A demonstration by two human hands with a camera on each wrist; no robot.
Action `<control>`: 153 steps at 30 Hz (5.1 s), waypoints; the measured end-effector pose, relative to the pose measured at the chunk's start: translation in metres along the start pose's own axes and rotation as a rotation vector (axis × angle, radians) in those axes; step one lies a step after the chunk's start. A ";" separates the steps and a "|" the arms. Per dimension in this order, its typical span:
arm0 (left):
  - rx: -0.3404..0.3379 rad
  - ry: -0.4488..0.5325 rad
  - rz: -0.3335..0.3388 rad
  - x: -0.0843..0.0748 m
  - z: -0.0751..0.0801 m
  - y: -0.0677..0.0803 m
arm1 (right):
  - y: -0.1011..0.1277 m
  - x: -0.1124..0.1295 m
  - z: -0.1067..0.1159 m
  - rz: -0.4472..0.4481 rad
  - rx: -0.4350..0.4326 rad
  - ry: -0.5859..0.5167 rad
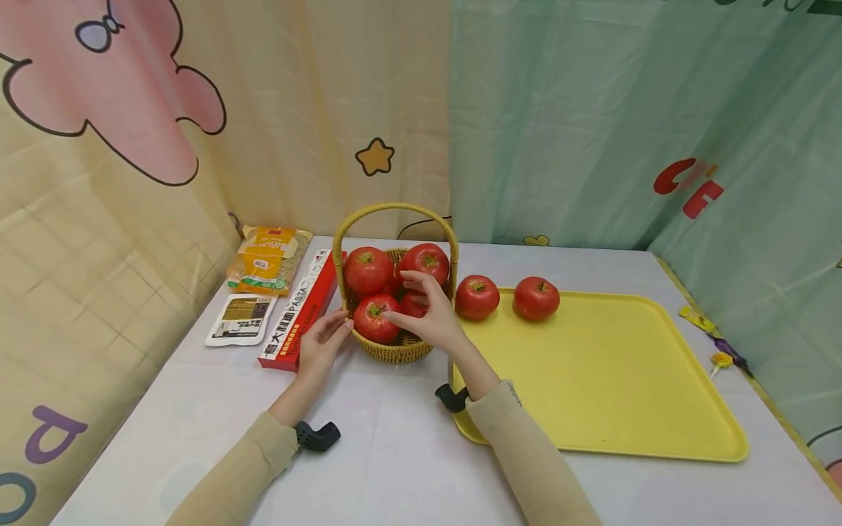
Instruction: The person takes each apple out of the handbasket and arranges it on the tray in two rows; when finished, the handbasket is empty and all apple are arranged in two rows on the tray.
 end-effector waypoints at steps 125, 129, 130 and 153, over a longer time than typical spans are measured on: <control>-0.045 -0.041 -0.033 0.028 0.010 -0.012 | 0.016 0.018 0.030 0.325 0.086 0.366; -0.038 -0.072 -0.032 0.027 0.010 -0.012 | 0.026 0.019 0.075 0.262 0.019 0.267; -0.037 -0.077 -0.029 0.027 0.010 -0.012 | 0.029 0.018 0.088 0.235 -0.003 0.242; -0.018 -0.045 -0.047 0.029 0.009 -0.012 | 0.092 -0.103 0.299 -0.510 -0.489 0.379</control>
Point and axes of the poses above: each hand's wrist, its own y-axis away from the middle knuckle, its own z-axis out of the back of the hand, x = y × z, the point moved 7 cm from there along -y, towards the middle knuckle, and after that the axes turned 5 degrees about -z, right-handed, at the moved point
